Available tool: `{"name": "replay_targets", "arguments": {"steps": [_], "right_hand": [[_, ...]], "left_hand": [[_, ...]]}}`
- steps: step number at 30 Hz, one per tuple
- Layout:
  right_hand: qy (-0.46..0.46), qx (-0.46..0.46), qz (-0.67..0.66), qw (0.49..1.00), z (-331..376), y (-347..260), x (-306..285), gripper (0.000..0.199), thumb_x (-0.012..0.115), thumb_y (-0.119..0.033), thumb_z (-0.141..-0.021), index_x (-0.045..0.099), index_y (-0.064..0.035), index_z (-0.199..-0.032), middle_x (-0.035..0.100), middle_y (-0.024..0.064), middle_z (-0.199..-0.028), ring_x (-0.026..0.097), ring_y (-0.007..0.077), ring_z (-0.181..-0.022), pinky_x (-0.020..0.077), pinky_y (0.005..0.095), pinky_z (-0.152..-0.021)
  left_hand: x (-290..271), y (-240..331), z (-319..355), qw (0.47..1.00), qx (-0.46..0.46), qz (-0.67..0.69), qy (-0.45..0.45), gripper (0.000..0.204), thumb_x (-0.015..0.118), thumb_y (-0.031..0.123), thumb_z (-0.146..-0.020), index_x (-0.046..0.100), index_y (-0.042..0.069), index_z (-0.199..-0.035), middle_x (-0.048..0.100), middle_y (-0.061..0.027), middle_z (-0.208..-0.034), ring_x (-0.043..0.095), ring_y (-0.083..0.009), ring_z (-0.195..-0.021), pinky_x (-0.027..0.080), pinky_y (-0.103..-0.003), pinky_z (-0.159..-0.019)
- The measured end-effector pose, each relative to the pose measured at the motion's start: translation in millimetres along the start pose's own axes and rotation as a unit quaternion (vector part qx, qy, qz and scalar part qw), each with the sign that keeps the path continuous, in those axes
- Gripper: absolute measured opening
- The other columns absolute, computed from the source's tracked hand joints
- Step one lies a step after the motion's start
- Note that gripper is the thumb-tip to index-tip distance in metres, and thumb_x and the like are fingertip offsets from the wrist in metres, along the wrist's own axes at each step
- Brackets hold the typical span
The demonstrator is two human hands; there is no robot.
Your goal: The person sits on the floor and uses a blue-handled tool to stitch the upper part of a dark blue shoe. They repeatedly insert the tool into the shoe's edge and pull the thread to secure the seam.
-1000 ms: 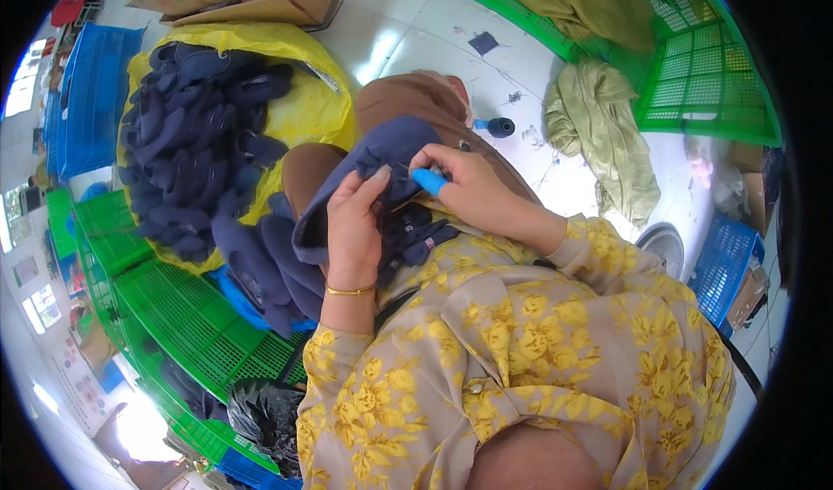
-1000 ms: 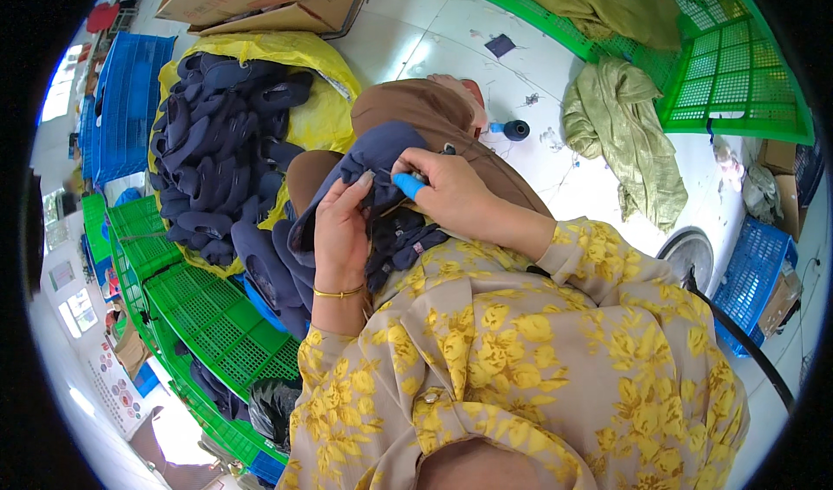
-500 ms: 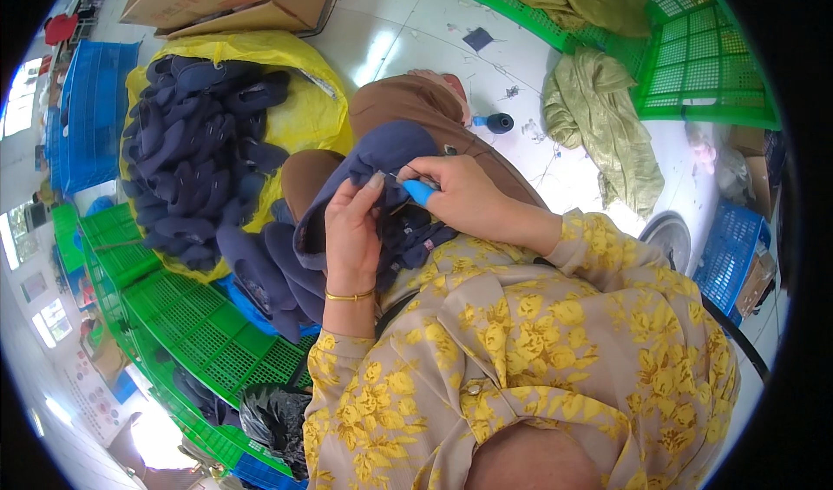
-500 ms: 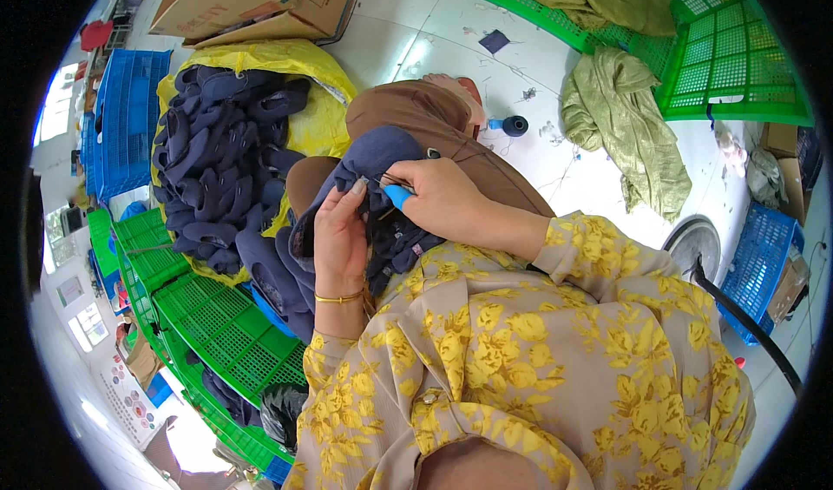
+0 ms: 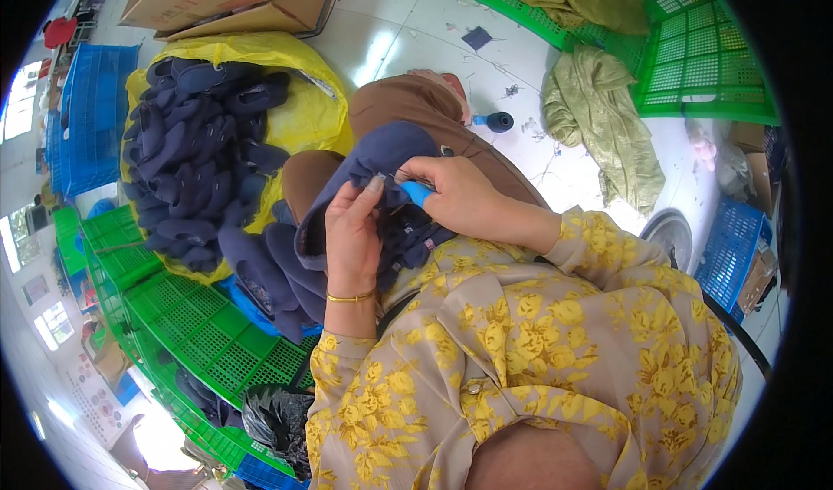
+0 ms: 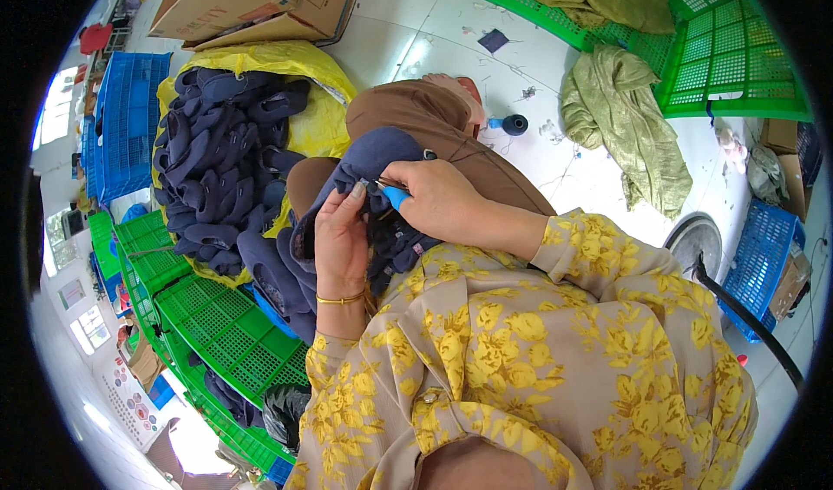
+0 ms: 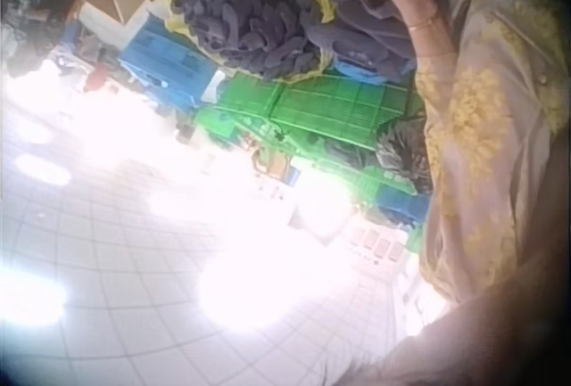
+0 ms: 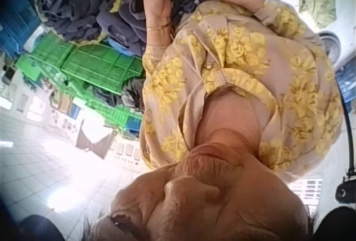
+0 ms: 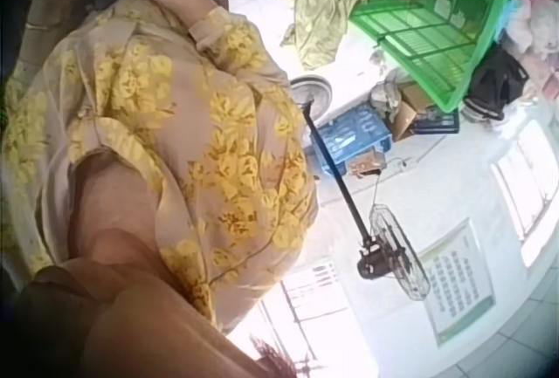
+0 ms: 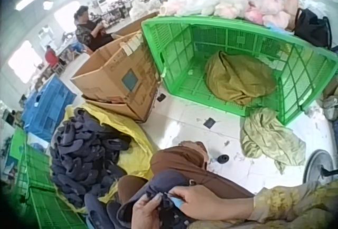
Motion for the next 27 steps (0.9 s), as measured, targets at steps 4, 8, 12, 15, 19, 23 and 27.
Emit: {"name": "replay_targets", "arguments": {"steps": [4, 8, 12, 15, 19, 23, 27], "right_hand": [[0.0, 0.026, 0.005, 1.0, -1, -9, -2, 0.024, 0.052, -0.002, -0.076, 0.066, -0.0008, -0.096, 0.067, 0.0211, -0.087, 0.064, 0.0405, -0.083, 0.0495, 0.0461, -0.074], [0.007, 0.015, 0.002, 1.0, -2, 0, 4, 0.025, 0.052, 0.0, -0.077, 0.062, -0.0017, -0.099, 0.067, 0.0207, -0.087, 0.064, 0.0414, -0.083, 0.0492, 0.0471, -0.073], [0.027, -0.021, -0.002, 0.999, 1, 13, 12, 0.021, 0.056, -0.002, -0.085, 0.056, -0.0045, -0.106, 0.066, 0.0152, -0.088, 0.066, 0.0307, -0.079, 0.0498, 0.0367, -0.071], [0.047, -0.039, -0.009, 0.998, 2, 18, 17, 0.02, 0.054, 0.0, -0.087, 0.056, -0.0064, -0.106, 0.065, 0.0145, -0.088, 0.066, 0.0304, -0.08, 0.0501, 0.0347, -0.072], [0.06, -0.042, -0.015, 0.997, 2, 20, 21, 0.02, 0.054, 0.0, -0.088, 0.056, -0.0081, -0.106, 0.064, 0.0138, -0.087, 0.065, 0.0293, -0.078, 0.0497, 0.0331, -0.07], [0.062, -0.025, -0.022, 0.998, 3, 17, 20, 0.019, 0.055, 0.0, -0.089, 0.056, -0.0086, -0.106, 0.063, 0.0133, -0.085, 0.063, 0.0265, -0.073, 0.0492, 0.0326, -0.068], [0.044, 0.034, -0.028, 0.998, 4, 9, 18, 0.017, 0.055, -0.001, -0.09, 0.056, -0.0078, -0.106, 0.061, 0.0131, -0.082, 0.062, 0.0238, -0.068, 0.0485, 0.0322, -0.066]], "left_hand": [[1, -1, 2, 1.0, 0.005, -0.003, -0.007, 0.021, 0.06, 0.005, -0.093, 0.064, 0.002, -0.114, 0.069, -0.0053, -0.109, 0.064, -0.0127, -0.097, 0.048, -0.027, -0.089], [3, -2, 2, 1.0, 0.011, -0.01, -0.005, 0.021, 0.06, 0.006, -0.093, 0.064, 0.001, -0.114, 0.069, -0.0058, -0.109, 0.064, -0.0134, -0.097, 0.048, -0.028, -0.09], [1, 0, 2, 1.0, 0.0, -0.002, -0.02, 0.021, 0.059, 0.007, -0.094, 0.063, 0.001, -0.114, 0.068, -0.0064, -0.111, 0.063, -0.0139, -0.1, 0.047, -0.029, -0.093], [9, 4, 3, 1.0, -0.006, 0.01, -0.012, 0.018, 0.061, 0.005, -0.093, 0.065, 0.001, -0.11, 0.069, -0.0041, -0.104, 0.062, -0.0092, -0.093, 0.047, -0.024, -0.086], [5, 2, 1, 1.0, -0.012, 0.011, -0.023, 0.018, 0.06, 0.006, -0.094, 0.065, 0.0, -0.11, 0.068, -0.004, -0.104, 0.062, -0.0094, -0.094, 0.046, -0.025, -0.088], [11, 3, 2, 0.999, -0.002, 0.03, -0.025, 0.018, 0.061, 0.006, -0.094, 0.064, 0.0, -0.111, 0.068, -0.004, -0.105, 0.062, -0.0096, -0.094, 0.046, -0.025, -0.088], [9, 2, 4, 0.999, 0.002, 0.035, -0.027, 0.019, 0.061, 0.006, -0.094, 0.064, 0.0, -0.112, 0.068, -0.0044, -0.106, 0.062, -0.0098, -0.096, 0.046, -0.025, -0.089]]}}
Point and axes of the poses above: each hand's wrist, its own z-axis away from the middle knuckle, its own x-axis out of the palm, y = z × x, the point moved 1 cm from there along -z, towards the middle knuckle
